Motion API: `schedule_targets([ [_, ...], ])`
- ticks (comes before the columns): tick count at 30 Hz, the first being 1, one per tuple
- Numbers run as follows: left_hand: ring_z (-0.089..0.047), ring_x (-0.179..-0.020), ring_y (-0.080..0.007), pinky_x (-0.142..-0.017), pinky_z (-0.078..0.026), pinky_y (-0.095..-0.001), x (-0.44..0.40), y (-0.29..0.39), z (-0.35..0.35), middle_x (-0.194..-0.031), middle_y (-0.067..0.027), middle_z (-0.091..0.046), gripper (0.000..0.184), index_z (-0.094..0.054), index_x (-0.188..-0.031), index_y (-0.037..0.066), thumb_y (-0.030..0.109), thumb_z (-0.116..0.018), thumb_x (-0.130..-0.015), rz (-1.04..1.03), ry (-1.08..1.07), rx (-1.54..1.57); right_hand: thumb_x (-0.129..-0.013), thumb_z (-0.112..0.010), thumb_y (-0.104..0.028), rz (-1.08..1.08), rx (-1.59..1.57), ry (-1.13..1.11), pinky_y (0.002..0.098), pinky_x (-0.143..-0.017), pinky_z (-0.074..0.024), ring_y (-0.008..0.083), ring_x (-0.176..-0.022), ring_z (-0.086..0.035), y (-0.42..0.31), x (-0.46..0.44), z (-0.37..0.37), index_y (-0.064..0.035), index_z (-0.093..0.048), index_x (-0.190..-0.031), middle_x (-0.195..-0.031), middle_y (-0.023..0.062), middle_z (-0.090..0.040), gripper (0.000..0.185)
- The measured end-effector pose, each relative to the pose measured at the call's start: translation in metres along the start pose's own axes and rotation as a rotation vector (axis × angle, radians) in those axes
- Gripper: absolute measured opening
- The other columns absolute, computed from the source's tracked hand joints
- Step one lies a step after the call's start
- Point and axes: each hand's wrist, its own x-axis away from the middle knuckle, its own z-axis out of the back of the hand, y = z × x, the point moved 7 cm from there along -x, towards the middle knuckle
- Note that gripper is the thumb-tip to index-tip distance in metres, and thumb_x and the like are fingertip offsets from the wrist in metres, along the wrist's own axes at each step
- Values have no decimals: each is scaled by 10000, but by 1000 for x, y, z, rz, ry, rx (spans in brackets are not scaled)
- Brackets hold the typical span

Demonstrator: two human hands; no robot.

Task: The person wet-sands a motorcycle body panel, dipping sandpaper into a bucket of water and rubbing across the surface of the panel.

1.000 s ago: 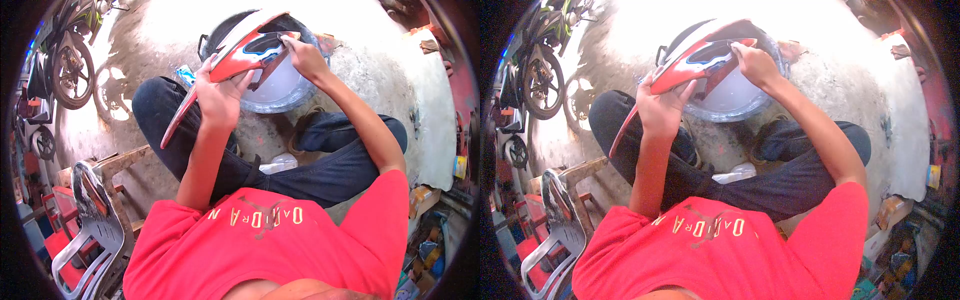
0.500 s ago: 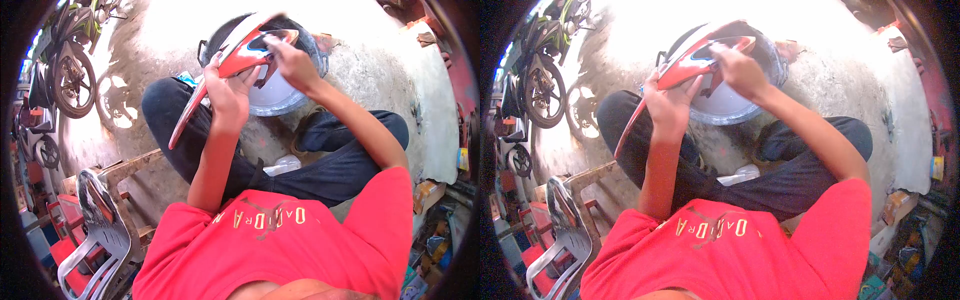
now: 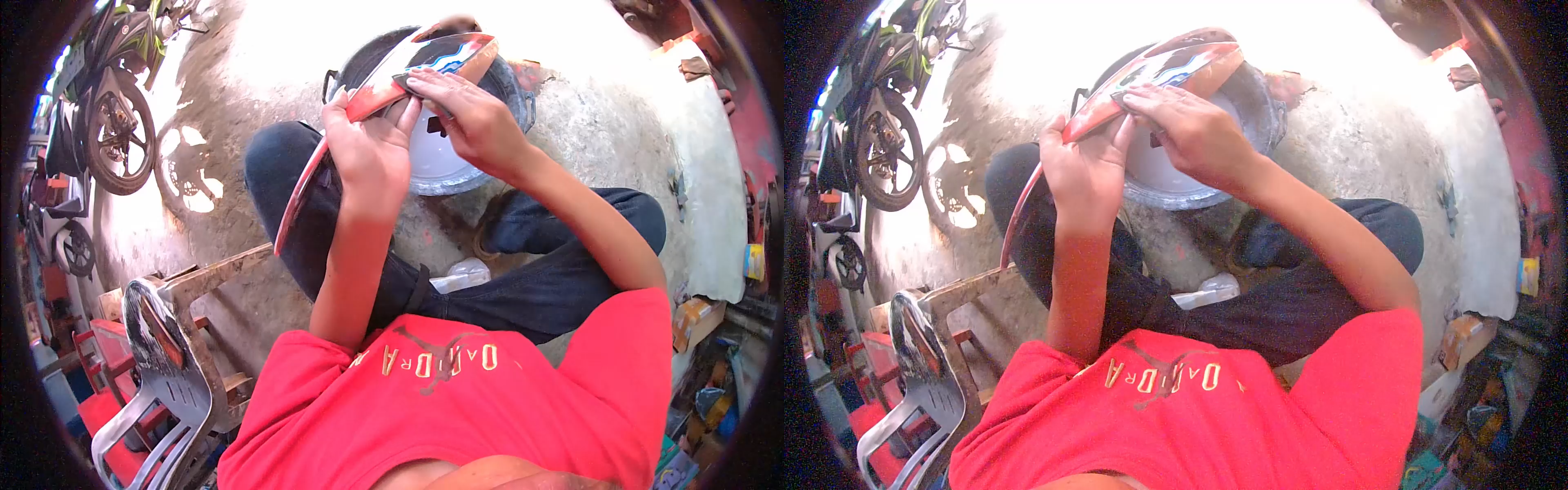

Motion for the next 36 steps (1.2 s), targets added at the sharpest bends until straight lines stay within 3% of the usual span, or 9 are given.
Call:
schedule_targets([
  [2,-536,-1252,-377,-1108,-391,-562,8,6,-8,-1302,-249,-562,493,-470,-1268,-88,301,-311,-1010,-29,1,-9,-911,-529,49,-83,-24,-44,394,-1067,-447,334,-1255,-573,20,-1,2,-21,-608,-1275,-1290,194,-625,378],
  [5,-528,-1256,-398,-1107,-385,-581,23,13,-20,-1321,-254,-544,480,-451,-1291,-74,303,-315,-1027,-50,-19,-31,-1009,-487,-217,-317,60,69,433,-874,-522,382,-994,-657,83,-2,17,-44,-661,-1182,-1096,194,-672,301],
  [9,-498,-1283,-427,-1108,-378,-596,31,16,-19,-1359,-258,-512,499,-442,-1312,-48,356,-345,-1035,-68,-51,5,-1041,-454,-291,-501,65,138,440,-847,-510,412,-979,-651,110,7,16,-39,-661,-1175,-1071,209,-673,352],
  [16,-545,-1130,-253,-1002,-448,-440,21,0,-8,-1230,-118,-538,498,-497,-1241,41,434,-620,-961,-190,-5,-81,-1043,-455,-347,-601,-80,283,450,-849,-500,420,-988,-652,112,27,-10,-46,-619,-1249,-1035,236,-680,399],
  [18,-543,-1112,-244,-980,-443,-412,13,-10,-5,-1232,-108,-538,496,-499,-1246,55,445,-615,-962,-167,-12,-117,-1047,-448,-355,-694,-148,254,444,-861,-502,424,-1008,-650,109,32,-19,-37,-609,-1262,-1048,242,-682,416],
  [21,-533,-1074,-209,-925,-437,-370,12,-16,-4,-1195,-87,-549,470,-538,-1216,72,459,-614,-961,-174,4,-145,-1049,-450,-346,-491,-97,339,430,-845,-509,420,-1000,-656,94,26,-24,-23,-604,-1259,-1054,249,-680,415],
  [28,-598,-875,-118,-793,-471,-288,-6,-27,-6,-1031,-52,-642,331,-645,-1125,39,320,-667,-951,-330,-55,-563,-1047,-463,-306,-703,-165,229,423,-851,-506,421,-1009,-649,89,28,-15,-31,-598,-1264,-1082,249,-671,376],
  [30,-622,-778,-97,-702,-484,-252,-13,-29,-14,-940,-23,-663,253,-680,-1084,43,237,-708,-924,-420,-128,-659,-1048,-457,-298,-602,-172,271,426,-872,-505,415,-1043,-642,94,28,-16,-40,-599,-1268,-1126,240,-665,368],
  [36,-619,-851,-95,-706,-514,-253,-34,-51,-1,-1038,-36,-648,293,-647,-1159,25,243,-656,-963,-363,-183,-855,-1047,-450,-270,-441,-143,269,430,-947,-493,406,-1156,-597,93,34,-25,-46,-598,-1272,-1263,217,-620,350],
])
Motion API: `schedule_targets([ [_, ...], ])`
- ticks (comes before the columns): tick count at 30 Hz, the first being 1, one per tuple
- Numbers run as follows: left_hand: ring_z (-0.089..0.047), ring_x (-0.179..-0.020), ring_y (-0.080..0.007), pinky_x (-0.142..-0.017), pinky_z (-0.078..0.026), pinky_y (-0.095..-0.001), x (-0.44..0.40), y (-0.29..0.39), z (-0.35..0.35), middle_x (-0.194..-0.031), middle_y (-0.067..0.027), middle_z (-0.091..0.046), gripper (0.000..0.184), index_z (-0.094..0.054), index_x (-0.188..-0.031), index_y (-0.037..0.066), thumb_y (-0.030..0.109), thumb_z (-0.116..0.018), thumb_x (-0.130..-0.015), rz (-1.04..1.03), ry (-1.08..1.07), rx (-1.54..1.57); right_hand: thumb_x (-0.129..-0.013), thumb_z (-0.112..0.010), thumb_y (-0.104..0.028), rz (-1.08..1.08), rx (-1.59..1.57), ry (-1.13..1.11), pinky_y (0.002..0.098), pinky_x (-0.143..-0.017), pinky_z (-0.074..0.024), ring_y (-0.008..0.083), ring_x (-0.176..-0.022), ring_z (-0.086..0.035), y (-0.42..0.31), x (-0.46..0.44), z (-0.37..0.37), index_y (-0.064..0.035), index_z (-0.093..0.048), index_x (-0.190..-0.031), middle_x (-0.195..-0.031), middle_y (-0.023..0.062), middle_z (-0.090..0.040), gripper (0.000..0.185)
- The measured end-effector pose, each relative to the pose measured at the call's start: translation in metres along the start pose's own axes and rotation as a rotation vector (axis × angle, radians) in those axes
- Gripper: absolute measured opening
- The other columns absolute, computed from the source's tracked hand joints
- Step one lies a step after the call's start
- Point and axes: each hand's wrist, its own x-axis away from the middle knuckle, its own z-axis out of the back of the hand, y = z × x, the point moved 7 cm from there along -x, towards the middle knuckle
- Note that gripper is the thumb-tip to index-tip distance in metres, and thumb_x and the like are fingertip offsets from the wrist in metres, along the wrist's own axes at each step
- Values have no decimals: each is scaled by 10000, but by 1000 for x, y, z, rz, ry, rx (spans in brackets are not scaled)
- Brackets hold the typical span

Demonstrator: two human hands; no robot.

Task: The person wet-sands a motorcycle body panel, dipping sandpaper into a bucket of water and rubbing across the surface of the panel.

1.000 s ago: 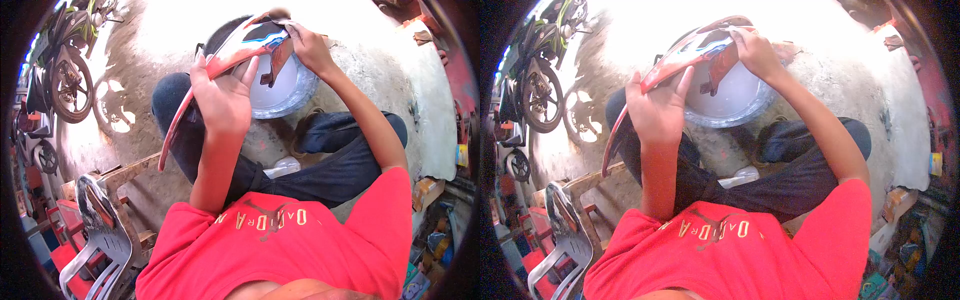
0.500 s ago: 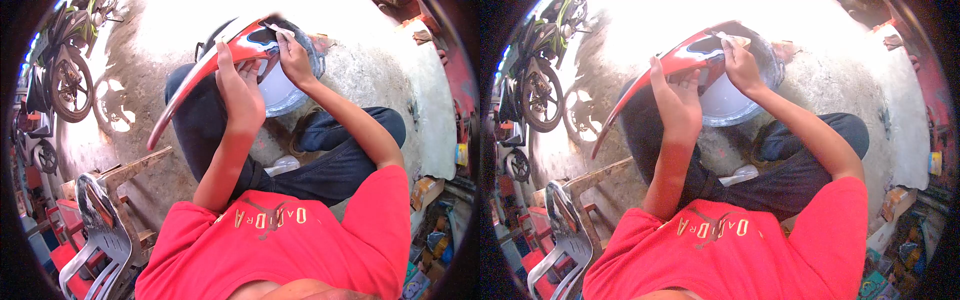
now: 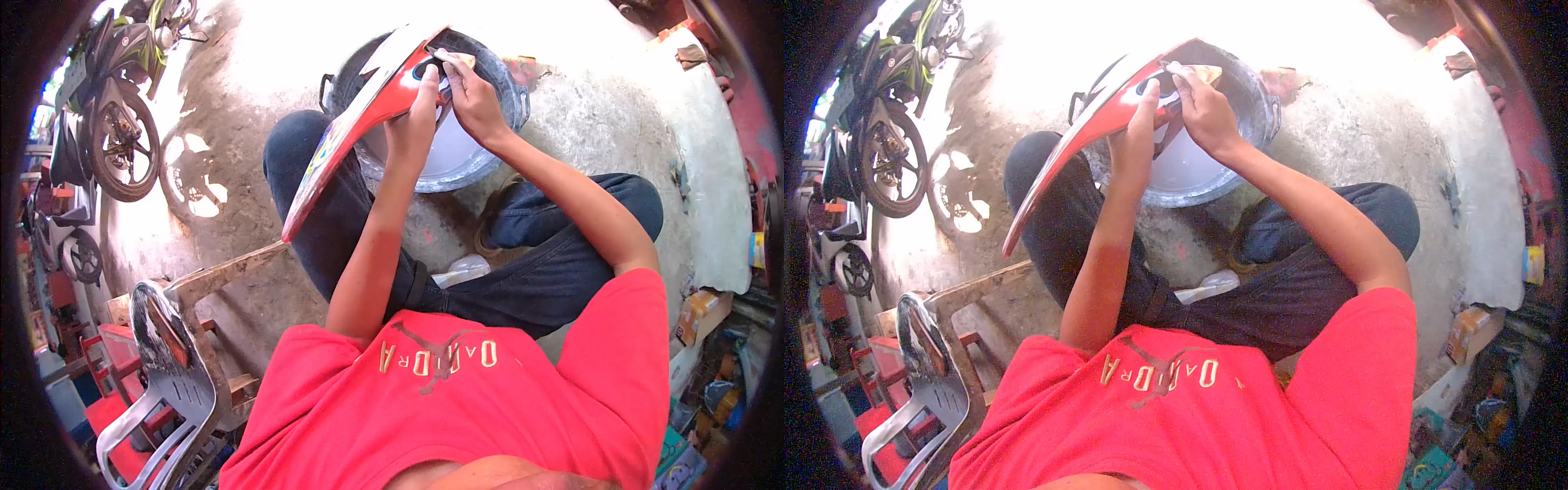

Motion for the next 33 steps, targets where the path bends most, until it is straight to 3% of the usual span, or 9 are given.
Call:
schedule_targets([
  [8,-612,-924,-125,-808,-500,-297,-4,-8,-2,-1098,-56,-639,412,-585,-1287,18,328,-558,-1018,-7,57,-84,-1042,-455,-261,41,-2,-30,443,-971,-481,410,-1175,-586,-6,1,1,-51,-601,-1270,-1258,214,-627,343],
  [11,-609,-954,-149,-824,-495,-318,1,-6,-8,-1107,-70,-642,398,-583,-1290,9,300,-551,-1020,147,-11,-2,-1041,-456,-259,22,-7,-10,444,-961,-486,417,-1162,-592,1,1,-1,-50,-604,-1266,-1244,222,-631,341],
  [20,-624,-950,-181,-826,-501,-328,-7,-7,-2,-1136,-103,-634,323,-590,-1224,0,234,-517,-1014,-2,25,-33,-1041,-452,-237,-41,12,-75,434,-933,-504,418,-1108,-618,-15,-8,5,-41,-605,-1254,-1187,219,-655,327],
  [23,-637,-972,-201,-834,-512,-341,-13,-13,5,-1148,-113,-629,339,-564,-1260,27,252,-503,-1015,120,53,249,-1035,-450,-217,47,14,-127,431,-964,-486,386,-1124,-622,-48,-15,16,-51,-614,-1252,-1203,186,-660,319],
  [24,-647,-987,-220,-820,-526,-354,-10,-10,4,-1147,-107,-630,369,-533,-1300,53,289,-486,-1021,262,46,336,-994,-501,-154,313,157,-69,427,-1011,-459,334,-1175,-613,-60,-15,18,-76,-631,-1240,-1249,145,-654,290],
  [28,-654,-984,-232,-808,-543,-361,13,45,6,-1167,-97,-623,390,-511,-1323,58,321,-449,-1041,235,0,499,-931,-562,-27,606,422,-192,385,-1018,-473,293,-1214,-606,-128,-8,32,-106,-624,-1287,-1296,135,-638,370],
  [31,-632,-1083,-249,-909,-526,-406,31,61,16,-1244,-119,-598,425,-471,-1366,54,339,-449,-1052,222,-82,600,-932,-544,-4,471,395,-191,374,-983,-500,296,-1188,-620,-110,-33,56,-100,-609,-1303,-1274,132,-649,389],
  [32,-619,-1125,-267,-934,-524,-426,36,65,20,-1248,-127,-597,428,-459,-1372,38,323,-439,-1054,170,-78,594,-945,-529,-17,267,455,-179,363,-938,-527,312,-1142,-639,-84,-48,68,-86,-619,-1278,-1228,146,-663,352],
  [33,-618,-1132,-268,-941,-523,-430,41,64,21,-1250,-131,-596,427,-459,-1370,30,317,-435,-1055,193,-75,645,-959,-511,-34,284,484,-79,365,-928,-530,331,-1105,-652,-84,-57,77,-73,-621,-1264,-1184,160,-673,326],
])
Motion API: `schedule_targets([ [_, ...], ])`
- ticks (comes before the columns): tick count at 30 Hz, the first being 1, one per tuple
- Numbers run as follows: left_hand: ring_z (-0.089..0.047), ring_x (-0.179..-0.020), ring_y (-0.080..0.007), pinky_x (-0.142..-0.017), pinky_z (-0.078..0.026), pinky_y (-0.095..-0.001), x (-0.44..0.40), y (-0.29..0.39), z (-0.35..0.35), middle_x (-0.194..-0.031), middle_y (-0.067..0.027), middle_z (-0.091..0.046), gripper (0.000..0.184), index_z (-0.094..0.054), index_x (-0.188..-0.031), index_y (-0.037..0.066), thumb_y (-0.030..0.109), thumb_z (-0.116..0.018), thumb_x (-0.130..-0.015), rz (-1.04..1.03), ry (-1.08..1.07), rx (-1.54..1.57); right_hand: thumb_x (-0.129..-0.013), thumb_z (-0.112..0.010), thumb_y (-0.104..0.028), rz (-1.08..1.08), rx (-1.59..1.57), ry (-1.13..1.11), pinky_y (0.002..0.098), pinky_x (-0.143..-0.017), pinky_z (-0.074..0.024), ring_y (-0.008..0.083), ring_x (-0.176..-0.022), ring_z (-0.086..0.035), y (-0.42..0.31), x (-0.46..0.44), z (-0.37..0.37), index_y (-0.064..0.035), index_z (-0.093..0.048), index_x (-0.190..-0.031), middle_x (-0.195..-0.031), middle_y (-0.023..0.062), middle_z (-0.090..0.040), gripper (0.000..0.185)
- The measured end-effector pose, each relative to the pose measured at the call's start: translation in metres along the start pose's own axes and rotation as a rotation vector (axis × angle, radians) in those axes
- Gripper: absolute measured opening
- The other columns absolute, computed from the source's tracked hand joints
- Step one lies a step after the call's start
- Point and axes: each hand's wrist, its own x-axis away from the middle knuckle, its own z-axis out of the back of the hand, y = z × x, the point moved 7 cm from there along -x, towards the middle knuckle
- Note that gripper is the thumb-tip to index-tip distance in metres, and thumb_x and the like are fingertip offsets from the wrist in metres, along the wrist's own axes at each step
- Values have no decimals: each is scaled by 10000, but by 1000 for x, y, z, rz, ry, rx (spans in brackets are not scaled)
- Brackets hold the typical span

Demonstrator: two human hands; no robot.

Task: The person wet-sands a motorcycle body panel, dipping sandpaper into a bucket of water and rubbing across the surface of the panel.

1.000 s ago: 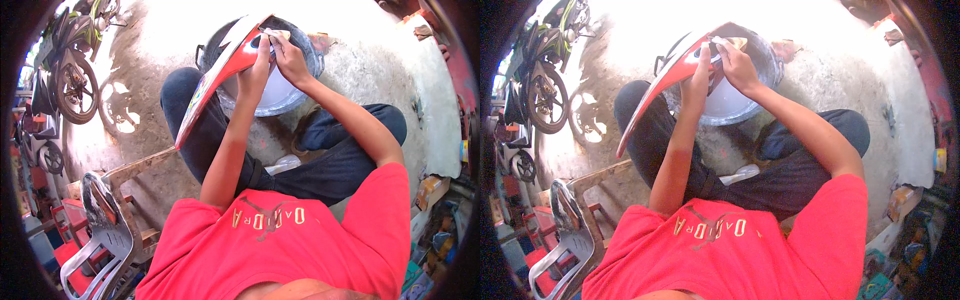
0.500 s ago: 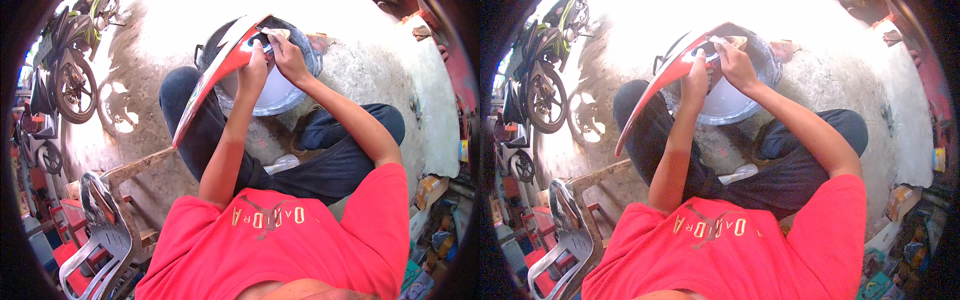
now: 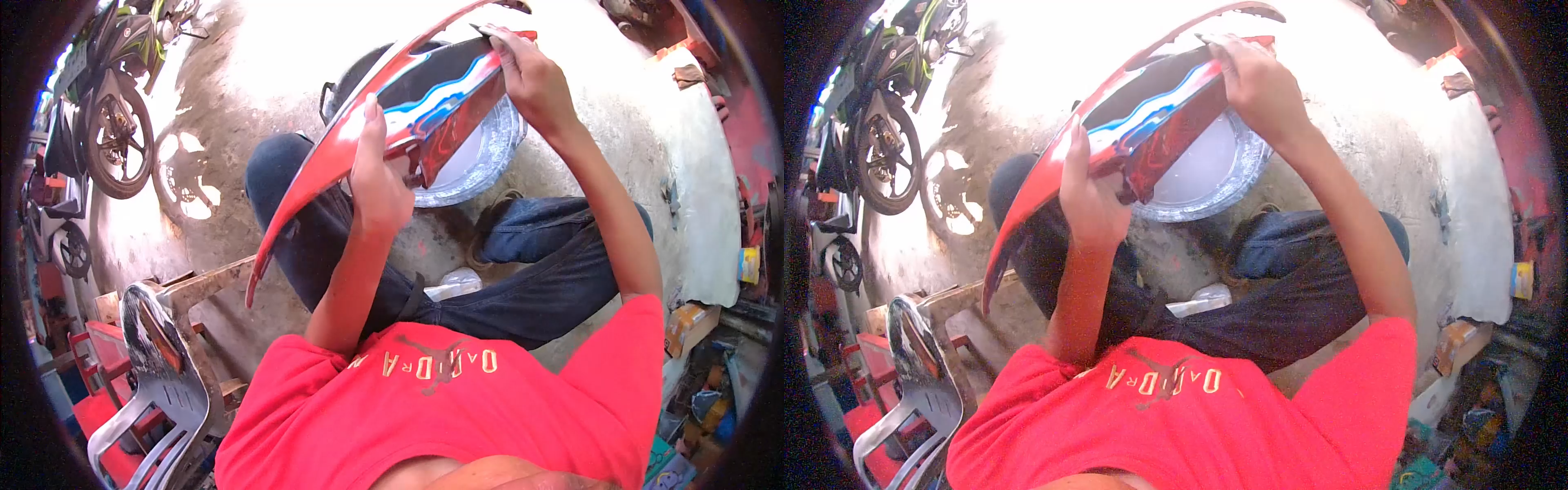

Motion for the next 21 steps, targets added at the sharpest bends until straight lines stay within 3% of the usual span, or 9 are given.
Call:
schedule_targets([
  [2,-617,-1144,-272,-955,-521,-439,11,-5,3,-1255,-137,-595,424,-458,-1364,16,306,-428,-1056,34,12,110,-968,-514,-61,-24,26,-113,377,-930,-528,344,-1084,-657,-5,9,-13,-70,-619,-1262,-1177,160,-676,312],
  [3,-610,-1158,-278,-978,-510,-434,17,3,3,-1279,-151,-584,430,-464,-1352,-1,307,-426,-1055,-100,-43,-61,-955,-536,-48,102,-73,-117,396,-961,-514,341,-1107,-649,-38,14,-13,-63,-618,-1263,-1202,154,-671,319],
  [4,-605,-1166,-275,-982,-508,-430,20,1,6,-1289,-153,-576,425,-462,-1355,-7,295,-416,-1059,-61,-29,-27,-940,-554,-27,229,-76,-85,404,-990,-497,332,-1138,-637,-67,24,-13,-51,-630,-1240,-1217,152,-667,310],
  [6,-593,-1182,-270,-990,-505,-420,24,-3,8,-1309,-158,-558,417,-456,-1360,-21,269,-398,-1067,15,-3,41,-923,-570,-7,252,-199,-155,409,-1007,-485,324,-1165,-626,-104,39,-16,-50,-635,-1233,-1223,153,-664,319],
  [8,-588,-1188,-257,-1006,-482,-387,28,-4,14,-1298,-158,-566,424,-438,-1384,-42,239,-382,-1072,34,51,69,-909,-576,-44,231,-214,-137,409,-970,-506,321,-1099,-653,-92,36,-24,-56,-653,-1190,-1165,149,-685,291],
  [12,-607,-1144,-224,-992,-472,-364,25,-13,36,-1268,-134,-582,421,-438,-1390,-34,223,-399,-1059,-76,127,-227,-922,-543,-74,-52,-182,-231,421,-896,-527,337,-1021,-665,-28,29,-50,-86,-671,-1159,-1090,165,-695,270],
  [15,-581,-1179,-280,-1038,-431,-370,35,6,42,-1255,-184,-585,413,-433,-1377,-109,44,-452,-995,-107,226,-419,-959,-539,-54,-228,-189,-394,381,-987,-495,326,-1173,-619,-10,33,-66,-56,-634,-1242,-1244,169,-651,298],
  [19,-583,-1178,-291,-1026,-446,-369,27,7,39,-1264,-194,-586,449,-437,-1365,-125,-81,-471,-920,37,348,-49,-937,-570,-34,255,-265,-168,401,-1016,-484,322,-1176,-620,-79,37,-52,-40,-624,-1250,-1263,159,-646,318],
  [21,-585,-1170,-285,-1003,-473,-371,24,-2,50,-1285,-184,-575,479,-439,-1367,-115,-141,-451,-889,50,315,11,-908,-585,-76,289,-289,-112,405,-986,-509,296,-1139,-645,-90,40,-51,-52,-646,-1202,-1202,151,-677,301],
])
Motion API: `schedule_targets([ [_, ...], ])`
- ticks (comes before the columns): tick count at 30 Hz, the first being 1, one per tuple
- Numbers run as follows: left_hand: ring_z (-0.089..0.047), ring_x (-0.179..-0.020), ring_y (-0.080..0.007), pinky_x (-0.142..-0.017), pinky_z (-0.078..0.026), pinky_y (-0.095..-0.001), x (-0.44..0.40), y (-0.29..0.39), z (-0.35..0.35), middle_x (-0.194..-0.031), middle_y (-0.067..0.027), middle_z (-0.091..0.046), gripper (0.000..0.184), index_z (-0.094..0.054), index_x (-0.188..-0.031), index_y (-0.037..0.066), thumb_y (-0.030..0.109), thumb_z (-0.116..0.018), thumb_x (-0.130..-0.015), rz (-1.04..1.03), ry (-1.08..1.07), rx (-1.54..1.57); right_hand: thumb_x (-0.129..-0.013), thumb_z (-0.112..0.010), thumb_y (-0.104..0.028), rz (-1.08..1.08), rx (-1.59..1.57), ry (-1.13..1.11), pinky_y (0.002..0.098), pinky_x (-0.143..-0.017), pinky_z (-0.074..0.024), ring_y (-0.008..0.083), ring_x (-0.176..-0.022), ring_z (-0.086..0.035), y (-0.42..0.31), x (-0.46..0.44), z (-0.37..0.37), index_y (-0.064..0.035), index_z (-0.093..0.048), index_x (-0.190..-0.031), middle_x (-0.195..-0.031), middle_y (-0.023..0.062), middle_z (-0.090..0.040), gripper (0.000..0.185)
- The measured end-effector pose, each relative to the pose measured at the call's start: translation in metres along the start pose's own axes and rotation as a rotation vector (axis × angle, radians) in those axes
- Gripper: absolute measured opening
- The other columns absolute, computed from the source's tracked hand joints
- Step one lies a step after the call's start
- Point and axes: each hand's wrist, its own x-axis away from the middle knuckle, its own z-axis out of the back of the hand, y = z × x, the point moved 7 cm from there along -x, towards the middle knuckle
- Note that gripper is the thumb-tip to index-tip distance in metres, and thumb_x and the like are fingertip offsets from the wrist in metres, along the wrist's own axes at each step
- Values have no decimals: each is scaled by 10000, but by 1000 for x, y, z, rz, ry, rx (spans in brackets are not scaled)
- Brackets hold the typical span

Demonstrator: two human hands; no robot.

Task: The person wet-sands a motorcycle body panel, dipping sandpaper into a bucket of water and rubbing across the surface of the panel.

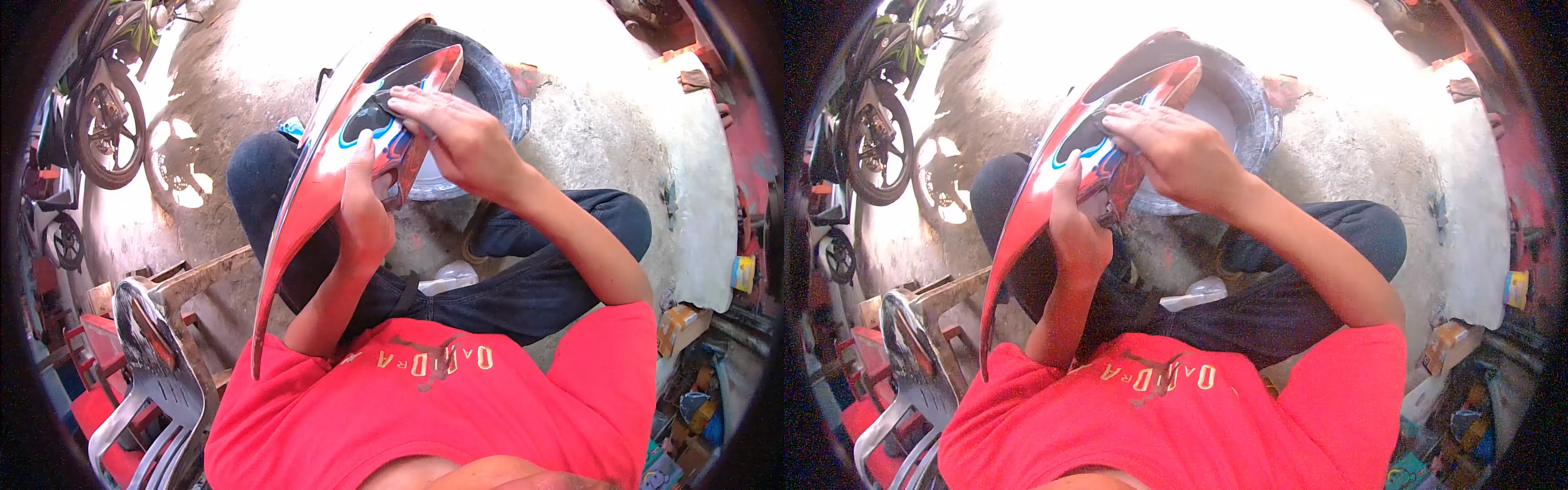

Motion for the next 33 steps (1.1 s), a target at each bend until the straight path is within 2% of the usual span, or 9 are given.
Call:
schedule_targets([
  [4,-576,-1179,-280,-961,-515,-374,11,5,0,-1354,-173,-522,529,-409,-1416,-79,-174,-402,-895,-279,-232,-807,-954,-543,-68,-518,-21,-137,360,-959,-526,315,-1123,-652,77,13,-3,-30,-605,-1272,-1193,201,-666,326],
  [8,-539,-1232,-291,-989,-498,-370,9,-12,3,-1407,-189,-477,551,-387,-1446,-68,-172,-394,-905,-161,-239,-850,-918,-584,-26,-184,-38,-29,385,-1009,-496,319,-1209,-605,14,16,-5,-38,-601,-1286,-1281,191,-627,369],
  [11,-587,-1067,-156,-915,-479,-316,-3,-24,1,-1166,-99,-608,305,-555,-1257,-33,164,-434,-1057,-339,-307,-515,-897,-584,2,-77,-99,-56,410,-1026,-484,330,-1221,-593,-14,23,-2,-42,-597,-1294,-1257,199,-636,399],
  [17,-581,-1096,-173,-976,-436,-341,10,-27,-1,-1192,-99,-635,335,-603,-1238,-38,210,-505,-1034,-302,-292,-971,-983,-497,-36,-662,-269,-58,362,-759,-572,258,-818,-735,58,41,13,-64,-582,-1332,-1056,190,-702,359],
  [23,-626,-1049,-419,-878,-493,-460,28,-11,-7,-1133,-256,-644,361,-613,-1239,9,231,-574,-957,-477,-406,-1370,-876,-551,-48,3,-67,-123,423,-1001,-493,325,-1181,-615,0,32,-7,-46,-608,-1283,-1253,171,-649,410],
  [27,-624,-1114,-363,-950,-472,-416,30,-28,13,-1196,-215,-648,383,-623,-1263,53,311,-571,-985,-415,-429,-1368,-933,-504,-3,-405,-41,-235,383,-940,-524,331,-1116,-650,85,32,-14,-21,-584,-1307,-1233,214,-645,383],
  [31,-619,-1142,-335,-968,-472,-412,24,-48,43,-1185,-218,-648,366,-613,-1276,43,266,-575,-988,125,-507,-1370,-865,-542,26,65,-6,-152,404,-966,-521,327,-1147,-644,17,32,-20,-25,-595,-1309,-1285,195,-632,450],
  [32,-618,-1146,-301,-974,-473,-408,24,-46,47,-1190,-205,-645,373,-590,-1301,38,240,-580,-988,-419,-597,-1186,-821,-555,43,190,-106,-185,417,-1015,-503,315,-1188,-629,-12,34,-21,-15,-597,-1308,-1311,179,-625,492],
  [33,-616,-1148,-294,-975,-472,-407,22,-46,48,-1195,-200,-644,376,-584,-1307,33,233,-578,-989,-353,-609,-1212,-793,-541,69,244,-91,-241,418,-1053,-480,301,-1216,-616,-30,37,-21,-3,-594,-1308,-1313,174,-626,522],
])
